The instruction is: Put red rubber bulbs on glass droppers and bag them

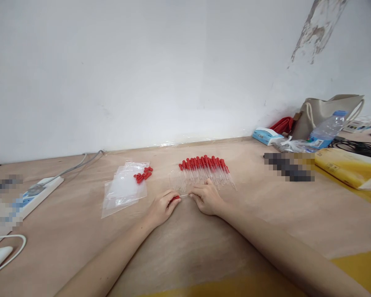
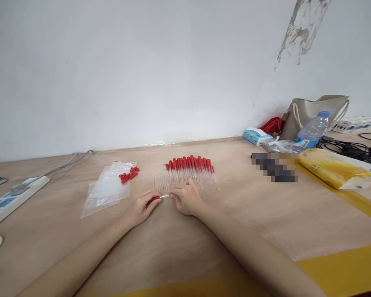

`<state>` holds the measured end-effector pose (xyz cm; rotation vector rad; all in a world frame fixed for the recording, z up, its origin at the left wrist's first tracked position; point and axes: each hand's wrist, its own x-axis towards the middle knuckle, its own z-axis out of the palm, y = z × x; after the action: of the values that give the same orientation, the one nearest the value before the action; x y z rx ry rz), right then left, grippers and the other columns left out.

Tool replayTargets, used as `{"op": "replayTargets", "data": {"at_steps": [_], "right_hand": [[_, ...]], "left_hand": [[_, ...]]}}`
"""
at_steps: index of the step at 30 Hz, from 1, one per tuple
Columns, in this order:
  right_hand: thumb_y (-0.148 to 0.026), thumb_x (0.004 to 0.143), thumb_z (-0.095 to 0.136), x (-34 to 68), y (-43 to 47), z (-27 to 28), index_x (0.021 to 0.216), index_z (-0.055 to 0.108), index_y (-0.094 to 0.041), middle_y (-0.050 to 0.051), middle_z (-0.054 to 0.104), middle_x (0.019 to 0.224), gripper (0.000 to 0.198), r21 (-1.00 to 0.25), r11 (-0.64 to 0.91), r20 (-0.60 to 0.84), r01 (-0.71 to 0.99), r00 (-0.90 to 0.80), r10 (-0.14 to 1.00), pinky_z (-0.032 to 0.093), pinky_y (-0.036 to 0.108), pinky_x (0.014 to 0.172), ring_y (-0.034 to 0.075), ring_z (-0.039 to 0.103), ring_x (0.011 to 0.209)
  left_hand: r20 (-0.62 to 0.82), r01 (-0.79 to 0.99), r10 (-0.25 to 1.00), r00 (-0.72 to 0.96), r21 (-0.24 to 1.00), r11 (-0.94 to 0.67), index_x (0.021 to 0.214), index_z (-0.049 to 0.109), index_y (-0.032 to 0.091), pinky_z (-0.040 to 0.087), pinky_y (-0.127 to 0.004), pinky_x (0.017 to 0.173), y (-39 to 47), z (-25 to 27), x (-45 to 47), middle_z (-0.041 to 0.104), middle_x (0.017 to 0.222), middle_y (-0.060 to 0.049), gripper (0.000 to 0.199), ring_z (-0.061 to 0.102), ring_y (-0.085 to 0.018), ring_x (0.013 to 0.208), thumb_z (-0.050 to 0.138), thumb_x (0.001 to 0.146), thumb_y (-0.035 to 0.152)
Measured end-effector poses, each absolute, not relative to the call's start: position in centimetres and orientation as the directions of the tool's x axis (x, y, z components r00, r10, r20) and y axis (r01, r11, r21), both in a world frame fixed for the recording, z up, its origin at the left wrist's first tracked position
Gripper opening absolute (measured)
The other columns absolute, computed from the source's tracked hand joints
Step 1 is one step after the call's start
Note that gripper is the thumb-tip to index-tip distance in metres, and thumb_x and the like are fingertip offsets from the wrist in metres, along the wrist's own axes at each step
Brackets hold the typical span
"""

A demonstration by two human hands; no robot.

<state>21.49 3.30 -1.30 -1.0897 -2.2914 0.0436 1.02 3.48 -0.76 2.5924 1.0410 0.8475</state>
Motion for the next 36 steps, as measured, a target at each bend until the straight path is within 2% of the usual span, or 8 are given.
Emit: {"op": "replayTargets", "data": {"at_steps": [8,12,15,18,21,25,30,36], "right_hand": [[-0.018,0.084,0.041,20.5,2.7,-0.3,0.083,0.060,-0.019,0.000,0.065,0.080,0.020,-0.339,0.604,0.409,0.721,-0.465,0.785,0.021,0.028,0.068,0.011,0.052,0.068],[-0.023,0.082,0.045,20.3,2.6,1.1,0.082,0.062,-0.020,0.001,0.066,0.079,0.018,-0.310,0.576,0.375,0.756,-0.460,0.805,0.024,0.028,0.071,0.013,0.055,0.070],[-0.026,0.081,0.045,20.9,3.5,2.1,0.074,0.062,-0.020,0.000,0.065,0.067,0.020,-0.441,0.406,0.322,0.800,-0.282,0.904,0.028,0.026,0.065,0.012,0.054,0.060],[-0.031,0.080,0.043,21.6,5.6,2.5,0.065,0.059,-0.019,0.000,0.064,0.066,0.025,-0.569,0.154,0.286,0.808,0.019,0.958,0.030,0.024,0.059,0.012,0.054,0.058],[-0.033,0.078,0.044,21.5,8.0,2.3,0.060,0.057,-0.019,0.001,0.064,0.066,0.026,-0.573,0.002,0.282,0.820,0.195,0.939,0.031,0.026,0.064,0.015,0.055,0.064],[-0.033,0.076,0.044,20.8,10.0,1.2,0.058,0.057,-0.019,0.002,0.063,0.065,0.026,-0.505,-0.100,0.244,0.857,0.253,0.936,0.029,0.032,0.072,0.017,0.056,0.067],[-0.038,0.075,0.047,20.4,9.8,0.6,0.065,0.057,-0.019,0.001,0.064,0.066,0.024,-0.466,-0.098,0.270,0.879,0.247,0.931,0.026,0.035,0.076,0.017,0.057,0.067],[-0.033,0.076,0.048,18.2,8.0,0.8,0.069,0.060,-0.020,0.001,0.066,0.073,0.019,-0.393,0.156,0.330,0.906,-0.019,0.944,0.024,0.034,0.076,0.016,0.057,0.073]], "left_hand": [[0.467,0.556,0.673,0.573,0.381,-0.739,0.088,0.056,0.018,0.045,-0.026,0.068,3.8,-0.7,0.8,0.058,0.080,-0.003,0.017,0.054,-0.014,0.074,0.041,0.088,0.026],[0.553,0.611,0.665,0.502,0.317,-0.725,0.102,0.055,0.020,0.044,-0.030,0.080,4.6,-0.1,0.0,0.059,0.096,-0.005,0.021,0.055,-0.017,0.090,0.047,0.085,0.029],[0.651,0.786,0.685,0.327,0.215,-0.580,0.108,0.054,0.019,0.039,-0.038,0.090,5.9,0.4,-1.6,0.057,0.105,-0.008,0.032,0.050,-0.023,0.101,0.053,0.080,0.035],[0.673,0.936,0.737,0.071,0.211,-0.283,0.101,0.059,0.018,0.038,-0.041,0.089,7.7,0.4,-4.0,0.057,0.100,-0.009,0.029,0.050,-0.026,0.098,0.053,0.078,0.034],[0.621,0.973,0.783,-0.019,0.192,-0.129,0.106,0.059,0.014,0.037,-0.042,0.091,9.3,-0.3,-6.3,0.053,0.107,-0.014,0.034,0.047,-0.029,0.104,0.052,0.077,0.031],[0.537,0.966,0.843,-0.014,0.225,-0.127,0.112,0.056,0.012,0.035,-0.041,0.095,10.3,-1.2,-7.8,0.048,0.117,-0.016,0.038,0.042,-0.029,0.113,0.044,0.079,0.027],[0.519,0.951,0.854,0.028,0.249,-0.182,0.103,0.061,0.015,0.042,-0.032,0.088,10.5,-0.8,-7.8,0.060,0.106,-0.009,0.033,0.054,-0.022,0.099,0.039,0.079,0.018],[0.538,0.937,0.843,0.012,0.288,-0.197,0.090,0.065,0.020,0.046,-0.032,0.079,10.2,-0.5,-7.6,0.064,0.100,-0.004,0.025,0.059,-0.022,0.090,0.043,0.078,0.019]]}}
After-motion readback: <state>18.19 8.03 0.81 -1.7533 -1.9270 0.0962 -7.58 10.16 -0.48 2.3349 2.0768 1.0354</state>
